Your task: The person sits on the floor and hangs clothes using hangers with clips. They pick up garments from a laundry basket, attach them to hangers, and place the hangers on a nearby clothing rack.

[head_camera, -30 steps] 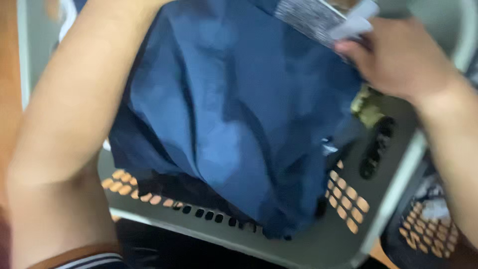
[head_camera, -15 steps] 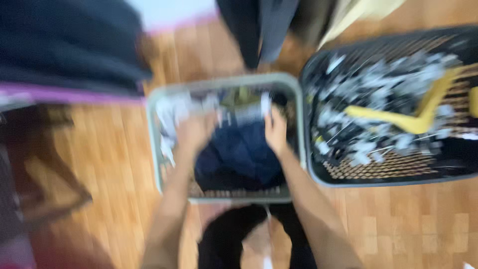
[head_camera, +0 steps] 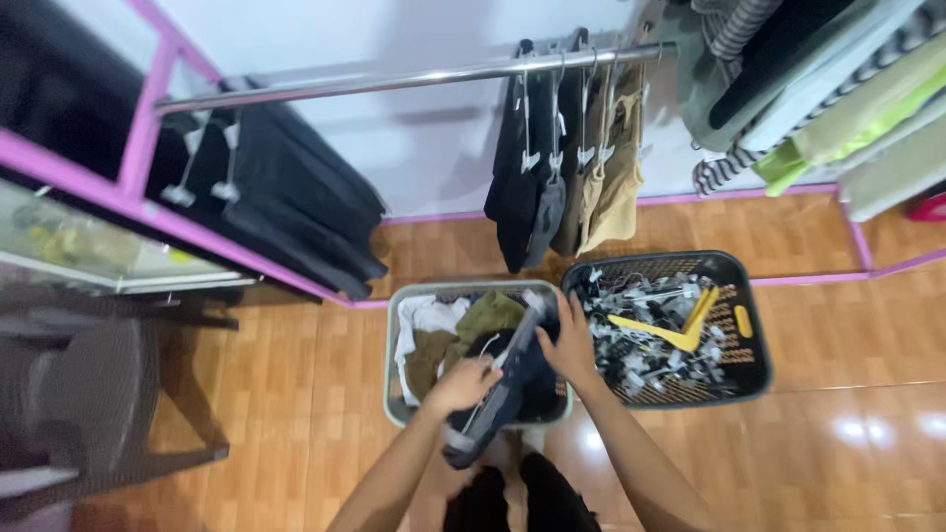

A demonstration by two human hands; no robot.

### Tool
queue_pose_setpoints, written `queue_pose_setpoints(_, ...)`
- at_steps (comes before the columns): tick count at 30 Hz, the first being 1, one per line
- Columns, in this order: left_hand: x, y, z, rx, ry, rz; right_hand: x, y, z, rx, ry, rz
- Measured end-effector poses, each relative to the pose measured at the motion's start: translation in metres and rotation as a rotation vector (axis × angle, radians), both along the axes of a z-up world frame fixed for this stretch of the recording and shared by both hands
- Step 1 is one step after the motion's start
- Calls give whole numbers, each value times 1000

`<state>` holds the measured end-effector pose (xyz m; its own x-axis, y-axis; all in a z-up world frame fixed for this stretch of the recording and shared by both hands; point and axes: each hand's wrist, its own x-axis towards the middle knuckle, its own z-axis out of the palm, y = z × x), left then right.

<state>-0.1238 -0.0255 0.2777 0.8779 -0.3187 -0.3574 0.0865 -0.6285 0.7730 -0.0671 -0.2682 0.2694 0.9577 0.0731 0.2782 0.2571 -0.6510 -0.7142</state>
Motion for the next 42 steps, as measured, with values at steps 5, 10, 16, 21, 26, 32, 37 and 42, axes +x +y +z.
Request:
queue_pose_setpoints(5,-37,31,77,-328,241,270,-50,39,82,75,56,241)
queue_pose_setpoints(10,-61,72,127,-713,-437,-42,-103,90,113,673,319,559)
queue_pose_setpoints(16,-95,105,121,-1038,-391,68,-173,167,135,622,53,455)
queue_pose_setpoints(21,-92,164,132,-1174,-411,143,-208,195,151,589,149,388)
queue_pose_setpoints(26,-71,209,168,-1364,-96,528,-203,179,144,830,415,159)
queue_pose_setpoints(32,-34,230,206,-1342,-209,467,-184,167,125,1011,470,113)
queue_pose_setpoints(37,-14,241,204,-1250,-264,467,-145,148,105,1009,548,140)
queue_pose_setpoints(42,10,241,198,-1122,-311,380,-92,113,93,933,606,258)
